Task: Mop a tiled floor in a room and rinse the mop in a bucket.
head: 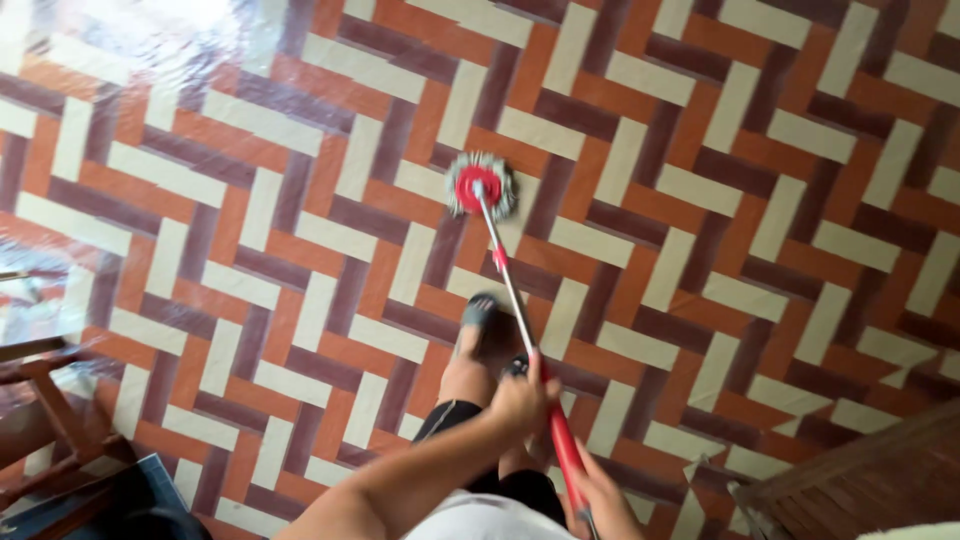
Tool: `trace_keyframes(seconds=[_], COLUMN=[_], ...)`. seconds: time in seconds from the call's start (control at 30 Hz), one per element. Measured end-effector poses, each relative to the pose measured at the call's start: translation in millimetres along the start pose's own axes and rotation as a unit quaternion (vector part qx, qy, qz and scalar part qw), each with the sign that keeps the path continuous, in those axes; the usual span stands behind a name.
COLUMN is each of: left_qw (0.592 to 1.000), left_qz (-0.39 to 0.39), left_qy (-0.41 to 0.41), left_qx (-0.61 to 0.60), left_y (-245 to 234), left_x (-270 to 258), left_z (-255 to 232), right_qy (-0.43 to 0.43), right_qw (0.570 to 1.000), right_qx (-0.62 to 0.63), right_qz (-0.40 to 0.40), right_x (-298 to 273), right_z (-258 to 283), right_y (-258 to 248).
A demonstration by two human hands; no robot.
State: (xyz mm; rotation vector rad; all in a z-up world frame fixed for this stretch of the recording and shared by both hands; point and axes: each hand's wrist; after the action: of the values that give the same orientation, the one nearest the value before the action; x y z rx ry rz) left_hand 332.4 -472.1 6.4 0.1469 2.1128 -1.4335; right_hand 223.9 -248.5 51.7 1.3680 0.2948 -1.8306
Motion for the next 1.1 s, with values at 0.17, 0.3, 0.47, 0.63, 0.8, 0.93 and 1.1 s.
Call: trace_keyframes(seconds=[0.17, 0.3, 0.47, 0.63, 0.8, 0.93, 1.1], left_qw=[0.956, 0.971, 0.985, 0.998, 0.974, 0.995, 0.924], left_qz=[-0.158, -0.036, -0.035, 0.011, -0.219, -0.067, -0.066], left_qy=[-0.239, -0.210, -0.167, -0.004, 0.024, -0.060, -0.347], left_qx=[0.058, 0.112, 0.037, -0.067, -0.045, 0.043, -0.145], left_y=[29, -31, 39, 27, -25, 17, 84], left_x=[150, 166, 105, -90, -157, -90, 44], left_z=[186, 287, 255, 104, 81, 171, 356], right_qy=[0.083, 0.075, 0.026, -0.062, 0.096, 0.104, 0.048], right_qw=[0.967, 0.979, 0.984, 0.996, 0.975, 0.993, 0.998], right_qx=[0.216, 0.188, 0.173, -0.052, 0.199, -0.045, 0.021], right_qz=[-0.107, 0.037, -0.035, 0.044, 0.002, 0.007, 0.047], right_x=[101, 225, 163, 43, -35, 24, 194], right_z=[168, 182, 106, -73, -21, 62, 100], right_y=[186, 224, 229, 88, 143, 241, 333])
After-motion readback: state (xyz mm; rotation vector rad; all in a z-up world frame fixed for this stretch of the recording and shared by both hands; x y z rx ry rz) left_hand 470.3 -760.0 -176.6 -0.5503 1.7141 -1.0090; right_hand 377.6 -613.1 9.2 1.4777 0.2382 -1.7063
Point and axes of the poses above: each hand's wrist, its own x-axis towards the middle knuckle, its own y-axis out of the palm, z = x × y, and after that the axes turned 9 degrees about x, right-handed
